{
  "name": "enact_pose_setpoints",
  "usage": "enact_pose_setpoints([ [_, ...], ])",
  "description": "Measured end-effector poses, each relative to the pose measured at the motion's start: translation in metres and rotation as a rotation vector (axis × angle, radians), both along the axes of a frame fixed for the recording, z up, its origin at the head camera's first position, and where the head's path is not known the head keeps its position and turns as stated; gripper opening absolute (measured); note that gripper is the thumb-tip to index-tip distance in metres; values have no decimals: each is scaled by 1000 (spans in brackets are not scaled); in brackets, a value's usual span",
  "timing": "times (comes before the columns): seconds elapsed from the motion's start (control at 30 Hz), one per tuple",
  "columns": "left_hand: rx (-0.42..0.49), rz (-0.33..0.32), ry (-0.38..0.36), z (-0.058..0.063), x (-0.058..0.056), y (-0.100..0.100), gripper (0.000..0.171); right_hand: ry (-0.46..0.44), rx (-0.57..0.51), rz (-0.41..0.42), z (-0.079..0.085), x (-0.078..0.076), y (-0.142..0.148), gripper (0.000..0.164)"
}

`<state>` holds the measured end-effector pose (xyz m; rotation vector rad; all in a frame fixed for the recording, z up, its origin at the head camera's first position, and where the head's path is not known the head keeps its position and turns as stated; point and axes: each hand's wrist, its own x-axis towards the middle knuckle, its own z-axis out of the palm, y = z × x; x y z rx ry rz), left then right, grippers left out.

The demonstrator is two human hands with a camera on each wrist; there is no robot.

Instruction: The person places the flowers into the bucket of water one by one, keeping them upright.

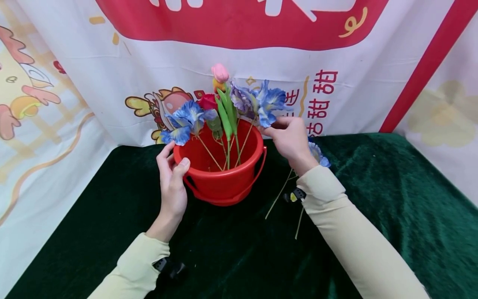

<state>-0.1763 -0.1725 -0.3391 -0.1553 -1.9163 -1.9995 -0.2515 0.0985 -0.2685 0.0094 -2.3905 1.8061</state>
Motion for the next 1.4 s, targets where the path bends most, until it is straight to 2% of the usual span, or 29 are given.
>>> enact_pose_setpoints([
  [0.13,-3,1,0,0,1,0,58,-35,-26,20,2,8,19,32],
  [0.27,-2,-3,3,1,1,0,58,-72,-71,-40,-2,14,42,36],
  [0.43,0,3,6,0,1,0,58,-131,-135,-119,-16,17,70,37],
  [0.6,-3,7,3,0,0,-1,58,-186,-208,-143,-29,16,88,36],
  [0.73,-1,1,-4,0,0,-1,58,-210,-254,-120,-35,16,92,37],
  [0.83,-1,-3,-4,0,0,0,58,-236,-266,-73,-39,16,91,43],
  [0.97,-1,-4,-6,0,0,0,58,-280,-232,-35,-46,15,89,46],
  [1.1,-4,-3,-9,0,1,-1,58,-313,-191,-54,-56,12,89,45],
  [1.4,-6,-11,-7,0,1,-1,57,-389,-186,-82,-68,7,91,45],
])
